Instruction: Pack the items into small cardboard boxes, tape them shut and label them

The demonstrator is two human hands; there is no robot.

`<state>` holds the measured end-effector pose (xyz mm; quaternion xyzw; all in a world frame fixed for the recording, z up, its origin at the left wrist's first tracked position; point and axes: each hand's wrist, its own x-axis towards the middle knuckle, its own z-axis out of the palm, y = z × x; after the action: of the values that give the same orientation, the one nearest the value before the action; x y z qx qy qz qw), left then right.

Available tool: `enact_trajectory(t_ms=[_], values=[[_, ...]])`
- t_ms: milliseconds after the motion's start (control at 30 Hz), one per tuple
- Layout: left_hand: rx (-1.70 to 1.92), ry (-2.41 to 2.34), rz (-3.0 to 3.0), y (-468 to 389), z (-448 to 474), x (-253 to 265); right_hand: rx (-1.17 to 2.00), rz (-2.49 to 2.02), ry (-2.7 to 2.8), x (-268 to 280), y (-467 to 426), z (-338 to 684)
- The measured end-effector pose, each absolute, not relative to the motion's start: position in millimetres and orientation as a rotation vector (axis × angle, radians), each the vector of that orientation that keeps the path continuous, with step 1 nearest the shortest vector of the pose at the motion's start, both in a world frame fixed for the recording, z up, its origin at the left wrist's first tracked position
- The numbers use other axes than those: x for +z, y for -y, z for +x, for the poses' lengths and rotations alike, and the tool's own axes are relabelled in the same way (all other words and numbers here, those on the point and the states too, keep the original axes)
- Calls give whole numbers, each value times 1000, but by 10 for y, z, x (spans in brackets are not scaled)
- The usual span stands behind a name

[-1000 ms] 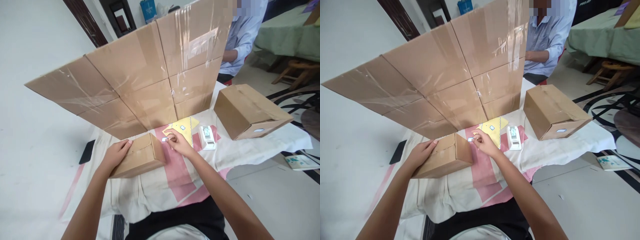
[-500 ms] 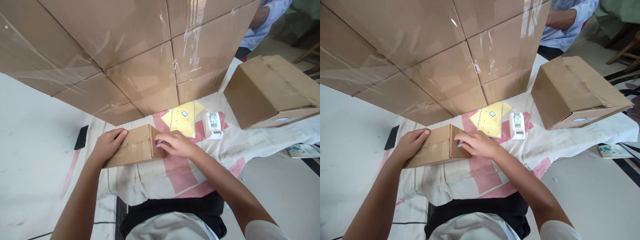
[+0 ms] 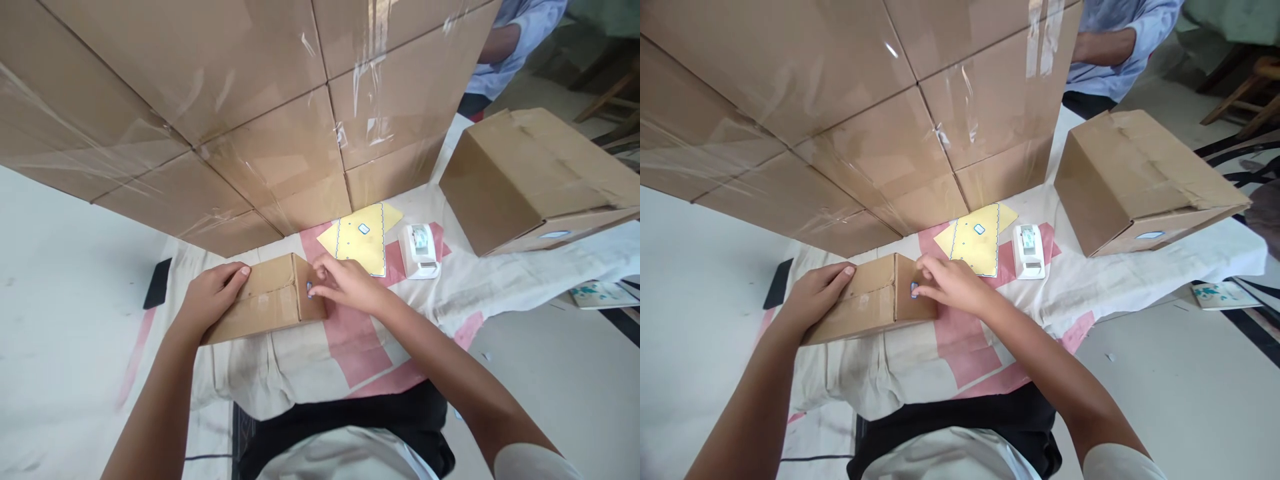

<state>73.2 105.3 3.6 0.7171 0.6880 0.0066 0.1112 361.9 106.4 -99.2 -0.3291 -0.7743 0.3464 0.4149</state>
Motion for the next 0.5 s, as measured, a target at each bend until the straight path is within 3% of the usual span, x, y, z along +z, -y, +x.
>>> enact_trajectory(t_ms=[167,300,400,500], values=[[-23,-2022,2110,-1044,771,57,851,-835,1999,-968,-988,3618],[-9,-1972,2124,-1040,752,60,1122,-822,1956,-973,-806,3548],[-17,-1958,2133,-1052,738,46,1232,-910,1533,-1030,-728,3395],[-10,-1957,2141,-1070,737,29,1109,-1043,1114,-1031,-776,3141]])
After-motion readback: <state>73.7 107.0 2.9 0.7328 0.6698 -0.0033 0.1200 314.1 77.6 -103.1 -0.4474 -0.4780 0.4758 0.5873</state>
